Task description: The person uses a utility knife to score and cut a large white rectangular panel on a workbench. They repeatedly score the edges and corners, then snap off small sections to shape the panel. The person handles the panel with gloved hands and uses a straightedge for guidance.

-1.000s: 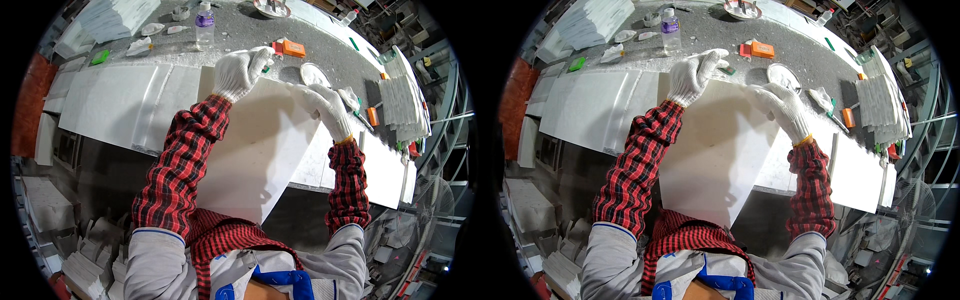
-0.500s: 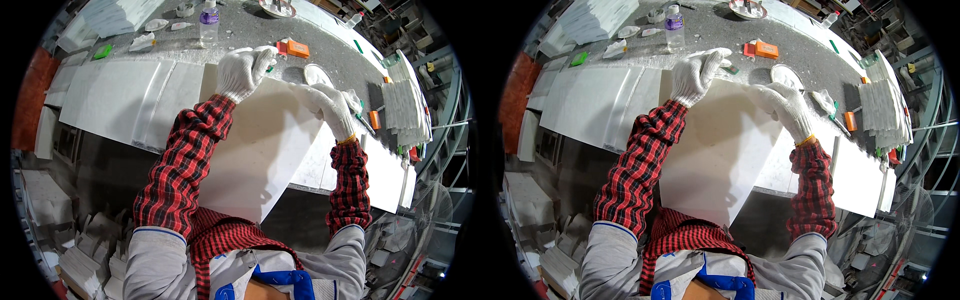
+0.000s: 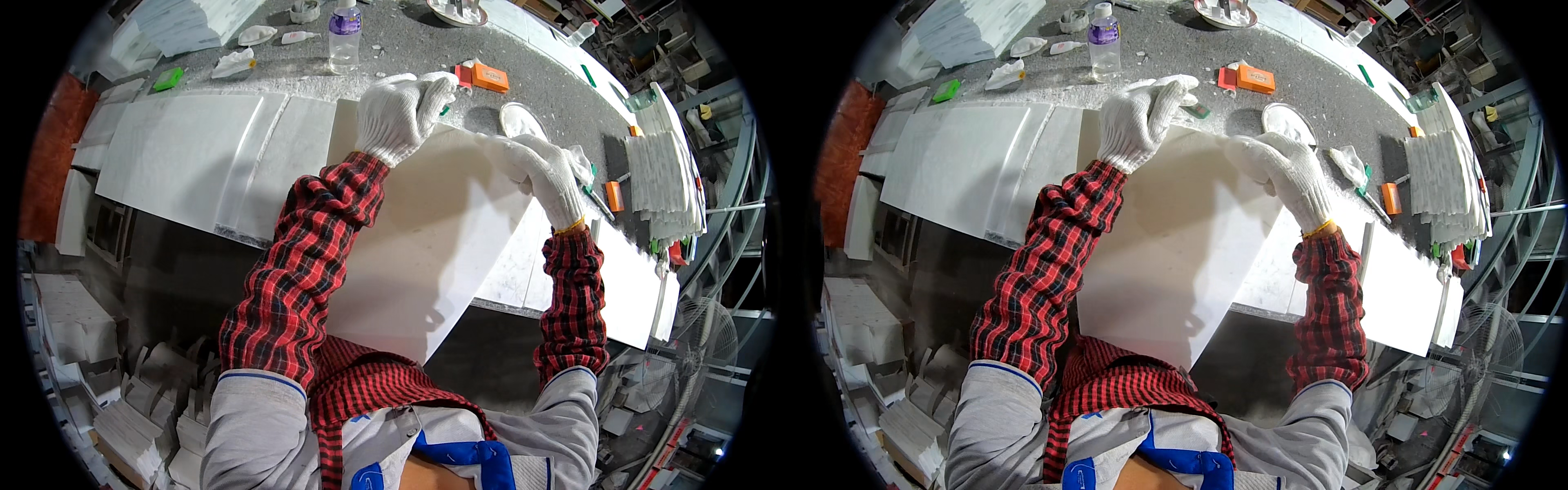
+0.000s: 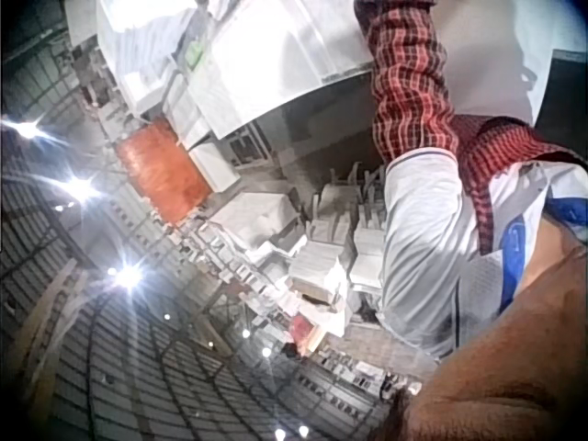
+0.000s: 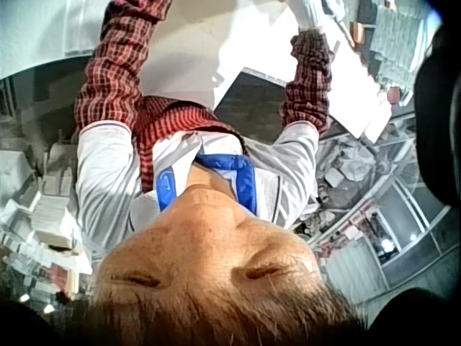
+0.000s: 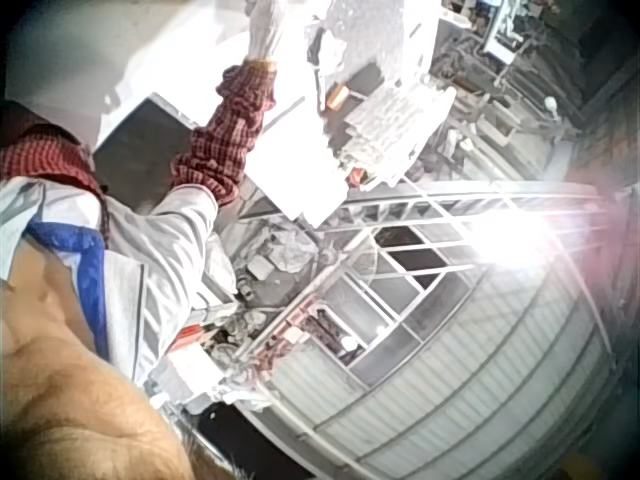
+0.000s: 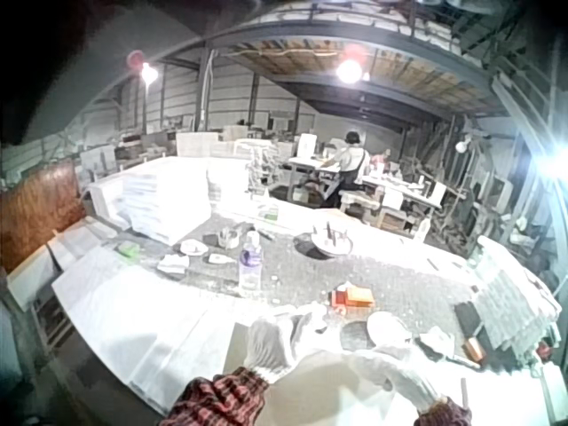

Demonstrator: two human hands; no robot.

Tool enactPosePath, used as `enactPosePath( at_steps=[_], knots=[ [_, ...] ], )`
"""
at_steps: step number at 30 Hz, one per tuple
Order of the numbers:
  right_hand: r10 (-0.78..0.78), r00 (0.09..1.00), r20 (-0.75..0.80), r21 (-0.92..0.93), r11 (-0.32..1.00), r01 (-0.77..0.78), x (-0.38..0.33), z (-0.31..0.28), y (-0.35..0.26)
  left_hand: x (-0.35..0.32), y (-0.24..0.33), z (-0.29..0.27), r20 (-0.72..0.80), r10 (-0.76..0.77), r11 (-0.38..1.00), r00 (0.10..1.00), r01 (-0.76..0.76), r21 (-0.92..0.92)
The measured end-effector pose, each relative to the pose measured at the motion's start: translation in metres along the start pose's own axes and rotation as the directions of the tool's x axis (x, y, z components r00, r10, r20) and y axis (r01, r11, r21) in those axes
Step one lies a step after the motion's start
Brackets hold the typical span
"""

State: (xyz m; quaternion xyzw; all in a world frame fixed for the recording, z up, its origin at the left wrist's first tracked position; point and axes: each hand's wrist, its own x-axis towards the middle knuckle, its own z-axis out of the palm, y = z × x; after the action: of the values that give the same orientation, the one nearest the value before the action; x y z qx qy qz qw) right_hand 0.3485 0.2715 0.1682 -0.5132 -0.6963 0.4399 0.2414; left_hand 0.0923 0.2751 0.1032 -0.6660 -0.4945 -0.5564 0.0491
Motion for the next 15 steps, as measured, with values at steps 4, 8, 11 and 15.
enactPosePath(
  at_steps=[4,8,11,15],
  knots=[
    [0.02,1.0,-0.002,-0.013,1.0,-0.02,-0.001,-0.003,-0.001,0.002,0.004,-0.001,0.017,0.003,1.0,1.0,-0.003,0.022],
    [0.011,1.0,0.011,-0.048,0.999,-0.01,-0.002,-0.004,-0.007,0.002,0.007,-0.002,0.011,-0.024,1.0,1.0,0.024,0.009],
    [0.01,1.0,0.003,-0.05,0.999,-0.01,-0.002,-0.002,-0.011,0.001,0.008,-0.004,-0.005,-0.01,1.0,1.0,0.01,0.014],
    [0.039,0.999,0.002,-0.061,0.997,-0.039,-0.003,-0.002,-0.015,0.0,0.007,-0.003,0.008,-0.032,0.999,0.999,0.032,0.022]
  ],
)
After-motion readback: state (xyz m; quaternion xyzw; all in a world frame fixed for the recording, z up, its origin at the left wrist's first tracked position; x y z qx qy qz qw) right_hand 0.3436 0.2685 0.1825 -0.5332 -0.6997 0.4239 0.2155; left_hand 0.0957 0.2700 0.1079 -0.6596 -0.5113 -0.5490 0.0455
